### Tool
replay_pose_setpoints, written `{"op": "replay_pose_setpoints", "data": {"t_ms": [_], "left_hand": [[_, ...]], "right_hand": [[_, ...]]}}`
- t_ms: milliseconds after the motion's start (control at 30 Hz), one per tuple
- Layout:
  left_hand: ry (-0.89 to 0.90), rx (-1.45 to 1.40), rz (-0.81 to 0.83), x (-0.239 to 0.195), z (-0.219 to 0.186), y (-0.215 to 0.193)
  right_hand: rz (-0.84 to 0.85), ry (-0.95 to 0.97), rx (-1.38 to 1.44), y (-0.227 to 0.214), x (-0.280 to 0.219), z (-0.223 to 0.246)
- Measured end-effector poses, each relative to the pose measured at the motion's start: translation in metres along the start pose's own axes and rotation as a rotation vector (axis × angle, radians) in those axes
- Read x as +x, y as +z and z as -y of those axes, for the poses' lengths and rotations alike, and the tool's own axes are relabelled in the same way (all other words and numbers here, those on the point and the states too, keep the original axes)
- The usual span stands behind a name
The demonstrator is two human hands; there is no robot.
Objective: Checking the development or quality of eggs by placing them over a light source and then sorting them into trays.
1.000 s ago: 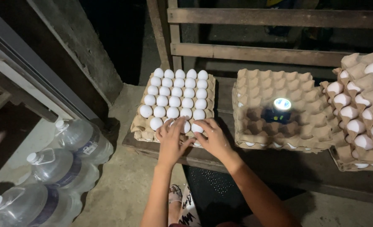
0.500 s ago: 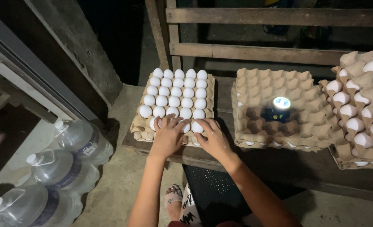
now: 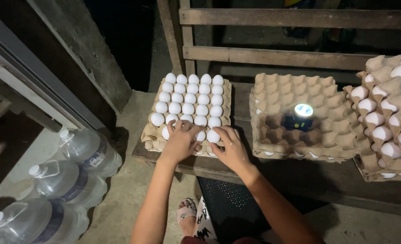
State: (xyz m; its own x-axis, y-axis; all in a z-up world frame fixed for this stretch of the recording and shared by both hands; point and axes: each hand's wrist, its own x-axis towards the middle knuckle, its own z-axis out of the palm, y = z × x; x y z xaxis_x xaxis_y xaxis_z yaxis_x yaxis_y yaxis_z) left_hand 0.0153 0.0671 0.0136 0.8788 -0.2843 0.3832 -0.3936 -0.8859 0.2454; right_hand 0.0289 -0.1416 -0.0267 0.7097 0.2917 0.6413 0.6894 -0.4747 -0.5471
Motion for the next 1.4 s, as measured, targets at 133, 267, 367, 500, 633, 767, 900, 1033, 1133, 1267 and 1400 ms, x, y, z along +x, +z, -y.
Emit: {"op": "replay_pose_setpoints", "data": {"t_ms": [133, 267, 367, 500, 633, 767, 900, 1033, 1133, 1267, 1400], "left_hand": [[0.037, -0.038, -0.080, -0.008, 0.003, 0.008], [-0.034, -0.268, -0.272, -0.013, -0.002, 0.014], [-0.099, -0.481, -0.315, -0.013, -0.008, 0.021], [-0.150, -0.787, -0.318, -0.014, -0.007, 0.027], [-0.121, -0.576, -0.301, -0.014, 0.002, 0.015], [-0.105, -0.421, -0.313, -0.019, 0.003, 0.004], [-0.128, -0.337, -0.324, -0.027, 0.008, 0.016], [-0.069, -0.255, -0.390, -0.029, 0.008, 0.017], [-0.078, -0.226, -0.366, -0.030, 0.010, 0.018], [-0.069, -0.200, -0.364, -0.032, 0.013, 0.018], [-0.060, -0.178, -0.342, -0.031, 0.011, 0.014]], "right_hand": [[-0.027, -0.058, -0.097, -0.001, 0.004, 0.003], [-0.046, -0.183, -0.033, 0.000, 0.012, 0.005], [-0.078, -0.242, 0.018, 0.009, 0.019, -0.002], [-0.037, -0.136, 0.253, 0.012, 0.024, -0.013], [0.070, -0.175, 0.251, 0.000, 0.039, -0.010], [0.203, -0.247, -0.036, -0.003, 0.051, -0.009], [0.345, -0.325, -0.225, 0.001, 0.060, -0.005], [0.372, -0.360, -0.289, 0.006, 0.067, -0.002], [0.425, -0.345, -0.339, 0.010, 0.068, -0.001], [0.472, -0.309, -0.378, 0.014, 0.071, 0.001], [0.468, -0.329, -0.426, 0.017, 0.071, -0.001]]}}
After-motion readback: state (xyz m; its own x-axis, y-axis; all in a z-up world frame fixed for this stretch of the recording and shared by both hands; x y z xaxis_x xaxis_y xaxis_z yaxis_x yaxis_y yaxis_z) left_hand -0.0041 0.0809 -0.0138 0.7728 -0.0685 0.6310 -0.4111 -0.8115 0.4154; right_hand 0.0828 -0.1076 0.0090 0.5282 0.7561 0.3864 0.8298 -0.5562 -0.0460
